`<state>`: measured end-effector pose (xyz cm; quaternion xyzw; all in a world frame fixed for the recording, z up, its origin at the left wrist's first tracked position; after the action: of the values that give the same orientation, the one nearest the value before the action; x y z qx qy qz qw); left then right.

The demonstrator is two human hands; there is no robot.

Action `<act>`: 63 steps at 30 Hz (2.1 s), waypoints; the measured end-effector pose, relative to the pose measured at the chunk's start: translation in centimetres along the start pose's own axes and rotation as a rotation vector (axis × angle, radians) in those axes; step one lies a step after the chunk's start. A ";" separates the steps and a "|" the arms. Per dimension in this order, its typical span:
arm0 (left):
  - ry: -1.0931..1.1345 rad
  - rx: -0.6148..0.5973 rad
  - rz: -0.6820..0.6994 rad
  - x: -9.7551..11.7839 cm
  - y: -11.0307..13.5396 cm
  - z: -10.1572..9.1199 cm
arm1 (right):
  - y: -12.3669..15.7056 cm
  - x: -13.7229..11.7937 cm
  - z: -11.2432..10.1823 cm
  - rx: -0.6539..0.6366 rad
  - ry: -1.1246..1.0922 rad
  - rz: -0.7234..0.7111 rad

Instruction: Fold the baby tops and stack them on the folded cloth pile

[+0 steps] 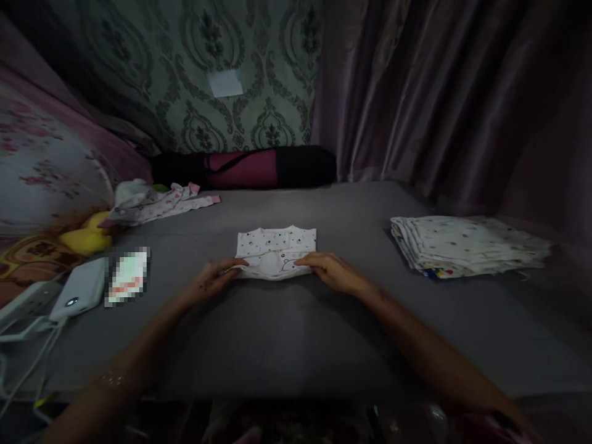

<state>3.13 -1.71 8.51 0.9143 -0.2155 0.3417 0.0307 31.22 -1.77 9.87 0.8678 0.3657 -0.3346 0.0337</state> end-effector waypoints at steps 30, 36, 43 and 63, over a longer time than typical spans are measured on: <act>-0.458 0.288 -0.484 -4.3 -10.0 0.7 | -7.6 8.7 0.3 0.348 0.456 0.844; -0.406 0.255 -0.496 -5.7 -10.5 0.2 | -7.6 8.1 0.0 0.294 0.465 0.876; -0.545 0.358 -0.281 -1.6 -10.1 -0.3 | -9.5 4.0 -0.3 0.288 0.578 0.611; -0.521 -0.013 -0.174 -0.8 -10.3 5.5 | -11.9 3.3 6.4 -0.010 0.494 0.267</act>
<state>10.21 6.75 4.73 0.9862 -0.1392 0.0896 0.0095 21.53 6.95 5.14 0.9634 0.2469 -0.1036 -0.0082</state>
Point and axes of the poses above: each hand's wrist, its own y-axis away from the middle knuckle, its own z-axis out of the palm, x = y × z, the point moved 6 cm from there along -y, towards the middle knuckle
